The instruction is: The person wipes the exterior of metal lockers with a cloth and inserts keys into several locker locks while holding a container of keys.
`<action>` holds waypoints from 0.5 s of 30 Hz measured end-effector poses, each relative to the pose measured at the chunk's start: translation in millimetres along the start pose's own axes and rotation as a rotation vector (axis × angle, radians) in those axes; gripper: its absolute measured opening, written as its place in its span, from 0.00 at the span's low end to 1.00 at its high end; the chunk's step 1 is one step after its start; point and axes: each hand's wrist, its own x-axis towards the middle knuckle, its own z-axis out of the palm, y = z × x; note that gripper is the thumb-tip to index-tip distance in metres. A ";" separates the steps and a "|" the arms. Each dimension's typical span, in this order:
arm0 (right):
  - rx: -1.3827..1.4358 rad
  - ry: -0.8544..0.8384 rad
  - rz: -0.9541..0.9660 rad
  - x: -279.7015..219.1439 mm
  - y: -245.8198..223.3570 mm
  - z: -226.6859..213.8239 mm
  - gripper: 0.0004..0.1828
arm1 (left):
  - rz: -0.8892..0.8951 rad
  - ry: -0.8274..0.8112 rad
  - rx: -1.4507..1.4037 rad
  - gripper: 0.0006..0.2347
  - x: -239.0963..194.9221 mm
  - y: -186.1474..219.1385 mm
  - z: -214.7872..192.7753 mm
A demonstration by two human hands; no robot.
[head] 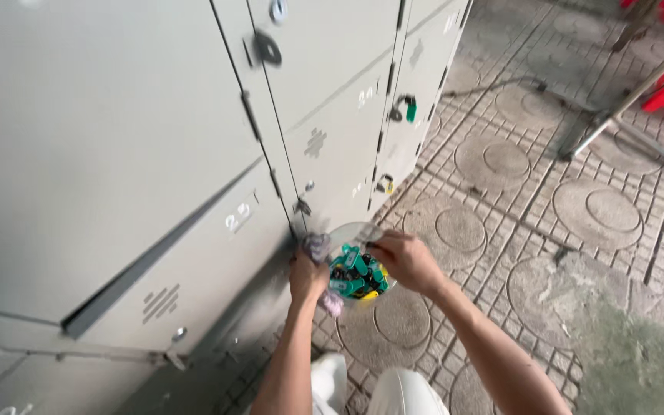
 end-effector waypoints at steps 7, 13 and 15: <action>-0.083 -0.177 0.284 -52.1 -3.0 7.7 0.12 | 0.116 -0.151 0.130 0.26 -15.2 -12.8 21.0; -0.036 -0.496 0.276 -74.2 5.6 31.5 0.13 | 0.023 -0.442 0.283 0.22 -24.5 -36.0 7.6; -0.019 -0.514 0.255 -71.9 6.7 40.6 0.12 | 0.055 -0.409 0.331 0.26 -21.2 -47.2 -1.0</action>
